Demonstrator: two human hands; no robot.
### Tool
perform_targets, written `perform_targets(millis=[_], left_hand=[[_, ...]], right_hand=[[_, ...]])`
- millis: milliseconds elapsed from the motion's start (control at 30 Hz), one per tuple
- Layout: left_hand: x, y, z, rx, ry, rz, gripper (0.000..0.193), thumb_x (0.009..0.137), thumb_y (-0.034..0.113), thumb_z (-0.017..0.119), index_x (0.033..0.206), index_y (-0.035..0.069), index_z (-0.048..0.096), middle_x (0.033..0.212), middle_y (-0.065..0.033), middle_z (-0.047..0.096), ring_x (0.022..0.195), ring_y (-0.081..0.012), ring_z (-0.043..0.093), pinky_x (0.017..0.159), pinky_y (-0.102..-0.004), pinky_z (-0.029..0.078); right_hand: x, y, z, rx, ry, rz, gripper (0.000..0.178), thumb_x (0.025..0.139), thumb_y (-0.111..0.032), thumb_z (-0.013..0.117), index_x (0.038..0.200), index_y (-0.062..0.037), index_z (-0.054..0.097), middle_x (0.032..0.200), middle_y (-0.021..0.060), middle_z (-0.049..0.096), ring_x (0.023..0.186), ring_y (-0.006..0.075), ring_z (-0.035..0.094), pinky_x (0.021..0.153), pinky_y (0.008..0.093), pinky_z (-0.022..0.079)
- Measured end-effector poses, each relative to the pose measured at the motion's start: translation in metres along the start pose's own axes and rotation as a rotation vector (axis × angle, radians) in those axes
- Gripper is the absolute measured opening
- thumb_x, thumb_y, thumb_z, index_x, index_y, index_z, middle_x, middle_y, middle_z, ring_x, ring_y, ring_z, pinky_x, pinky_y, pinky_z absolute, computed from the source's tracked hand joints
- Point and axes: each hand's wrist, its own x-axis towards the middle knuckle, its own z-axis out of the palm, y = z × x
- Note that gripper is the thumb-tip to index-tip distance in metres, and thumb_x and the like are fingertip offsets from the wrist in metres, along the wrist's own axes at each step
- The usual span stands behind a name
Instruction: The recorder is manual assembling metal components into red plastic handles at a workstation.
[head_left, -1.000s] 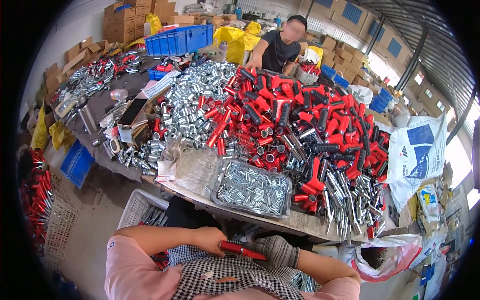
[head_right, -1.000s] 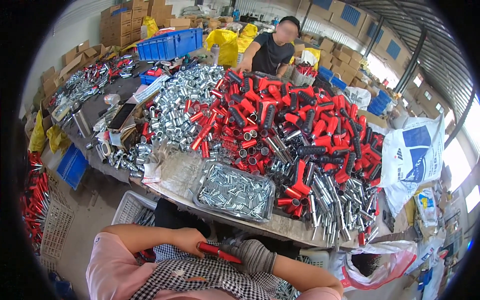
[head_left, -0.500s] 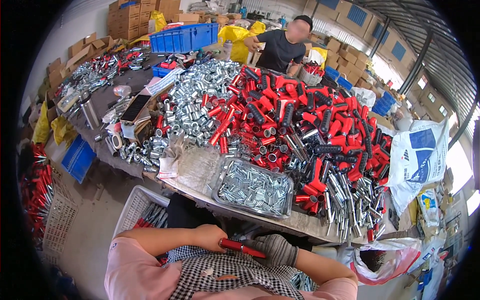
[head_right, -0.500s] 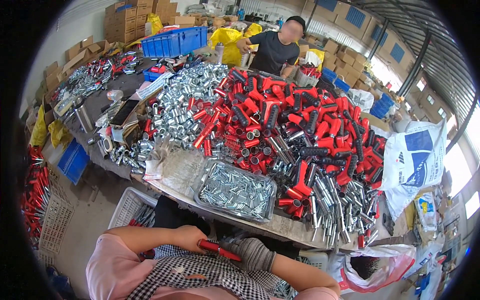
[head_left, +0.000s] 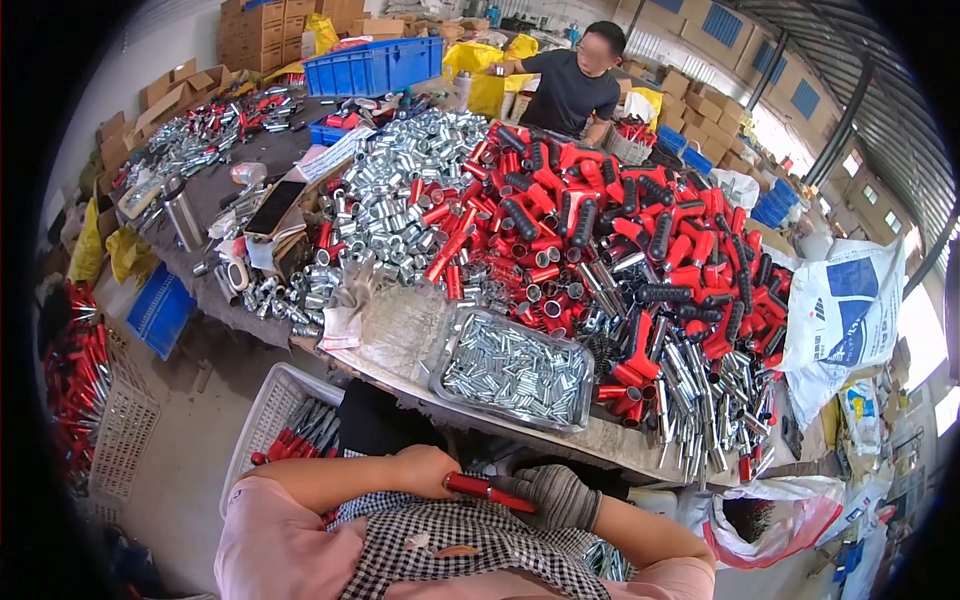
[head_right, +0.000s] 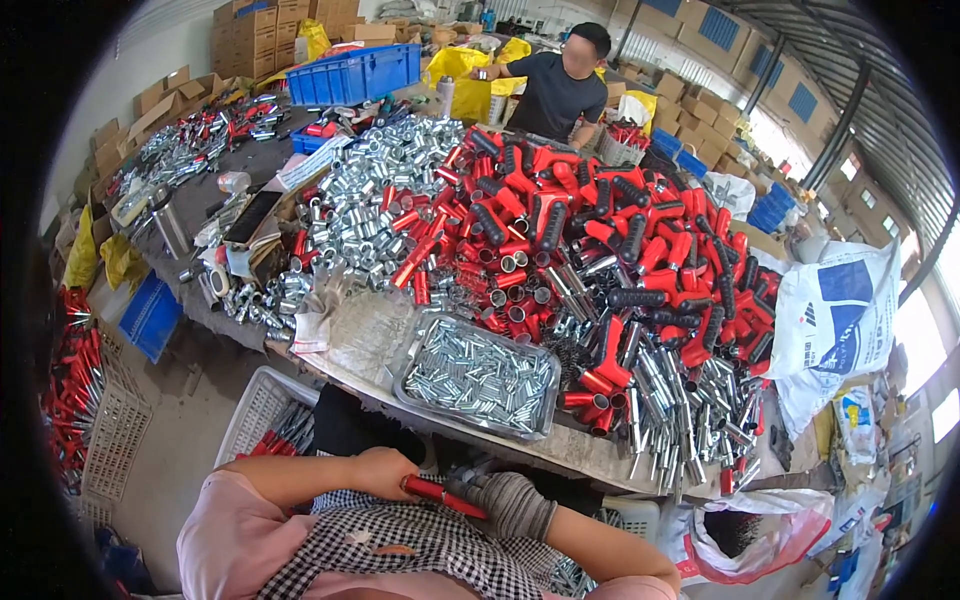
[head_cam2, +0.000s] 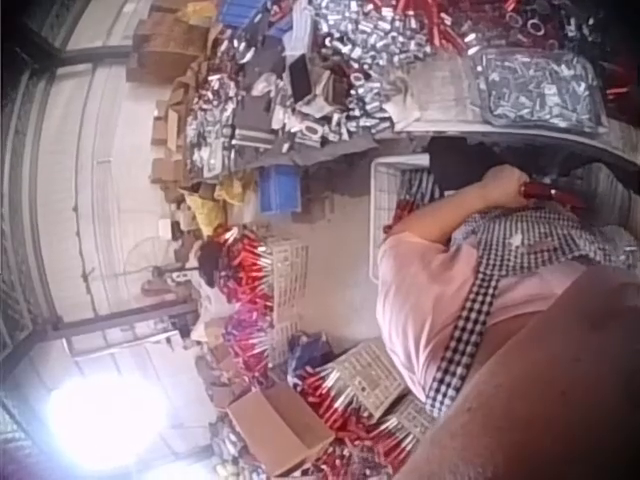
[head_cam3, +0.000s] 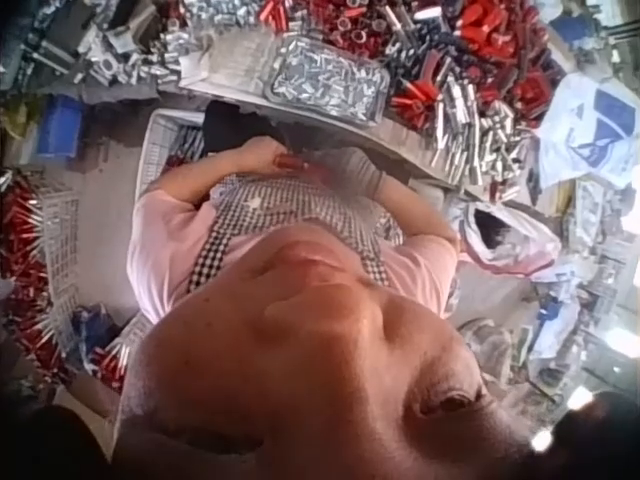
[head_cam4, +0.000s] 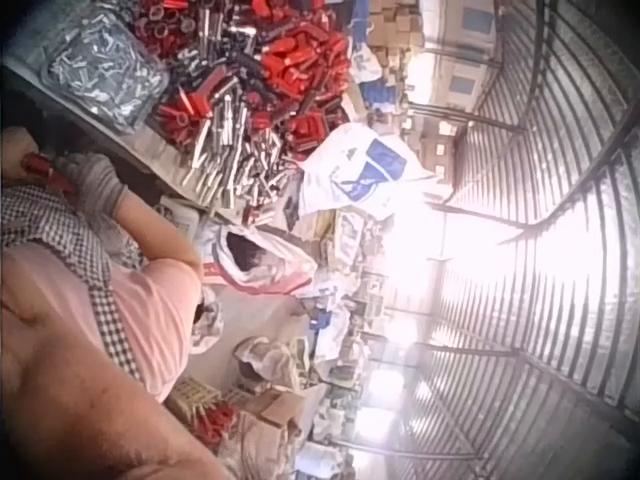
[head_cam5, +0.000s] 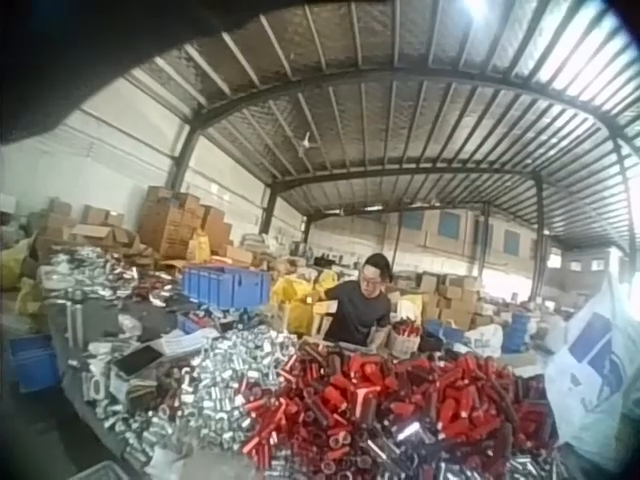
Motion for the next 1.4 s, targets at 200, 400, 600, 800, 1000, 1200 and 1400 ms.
perform_targets(millis=[200, 400, 600, 800, 1000, 1200, 1400], left_hand=[[0.005, -0.007, 0.010, 0.031, 0.045, 0.026, 0.034, 0.074, 0.046, 0.071, 0.077, 0.013, 0.068, 0.076, -0.0131, 0.068, 0.073, -0.0344, 0.066, 0.066, -0.0453, 0.052], [0.005, -0.006, 0.009, 0.028, 0.106, 0.020, 0.035, 0.073, 0.047, 0.070, 0.075, 0.012, 0.067, 0.074, -0.0121, 0.067, 0.072, -0.0347, 0.066, 0.065, -0.0461, 0.052], [0.004, -0.010, 0.021, 0.084, 0.155, -0.013, 0.034, 0.072, 0.046, 0.070, 0.075, 0.013, 0.065, 0.072, -0.0117, 0.067, 0.071, -0.0342, 0.066, 0.064, -0.0469, 0.052], [0.006, -0.012, 0.030, 0.041, 0.199, 0.011, 0.031, 0.073, 0.044, 0.071, 0.076, 0.014, 0.066, 0.072, -0.0116, 0.067, 0.071, -0.0342, 0.066, 0.064, -0.0466, 0.052], [0.008, -0.010, 0.026, 0.034, 0.169, -0.029, 0.030, 0.073, 0.044, 0.071, 0.077, 0.014, 0.067, 0.072, -0.0116, 0.067, 0.071, -0.0345, 0.066, 0.064, -0.0461, 0.052], [0.010, -0.013, 0.031, 0.011, 0.176, -0.027, 0.030, 0.073, 0.044, 0.072, 0.077, 0.014, 0.068, 0.073, -0.0111, 0.067, 0.071, -0.0343, 0.066, 0.065, -0.0459, 0.052], [0.008, -0.012, 0.032, 0.025, 0.170, -0.004, 0.030, 0.073, 0.044, 0.072, 0.078, 0.014, 0.068, 0.074, -0.0114, 0.068, 0.071, -0.0344, 0.066, 0.065, -0.0457, 0.052]], right_hand=[[0.004, 0.008, -0.001, -0.036, 0.087, -0.073, 0.050, 0.078, -0.031, 0.068, 0.124, -0.0154, 0.060, 0.070, 0.0104, 0.056, 0.058, 0.0319, 0.057, 0.054, 0.0410, 0.046], [0.003, 0.011, 0.004, -0.055, 0.016, -0.010, 0.051, 0.079, -0.032, 0.068, 0.126, -0.0144, 0.059, 0.070, 0.0112, 0.056, 0.058, 0.0325, 0.056, 0.053, 0.0410, 0.045], [0.004, 0.008, 0.008, -0.017, 0.071, -0.020, 0.053, 0.079, -0.035, 0.068, 0.126, -0.0135, 0.059, 0.070, 0.0115, 0.056, 0.058, 0.0323, 0.056, 0.055, 0.0412, 0.046], [0.004, 0.005, 0.005, 0.017, -0.005, 0.061, 0.060, 0.071, -0.030, 0.070, 0.127, -0.0150, 0.056, 0.089, 0.0145, 0.062, 0.074, 0.0363, 0.062, 0.067, 0.0433, 0.051], [0.006, 0.009, 0.004, -0.001, -0.082, 0.117, 0.057, 0.071, -0.030, 0.070, 0.125, -0.0167, 0.057, 0.086, 0.0138, 0.062, 0.072, 0.0358, 0.061, 0.066, 0.0435, 0.050], [0.006, 0.012, 0.006, -0.007, -0.095, 0.112, 0.057, 0.071, -0.031, 0.070, 0.125, -0.0176, 0.058, 0.081, 0.0149, 0.060, 0.069, 0.0364, 0.060, 0.063, 0.0439, 0.049], [0.003, 0.012, 0.012, 0.012, -0.100, 0.132, 0.057, 0.070, -0.032, 0.071, 0.124, -0.0184, 0.058, 0.082, 0.0151, 0.059, 0.070, 0.0374, 0.059, 0.065, 0.0440, 0.049]])
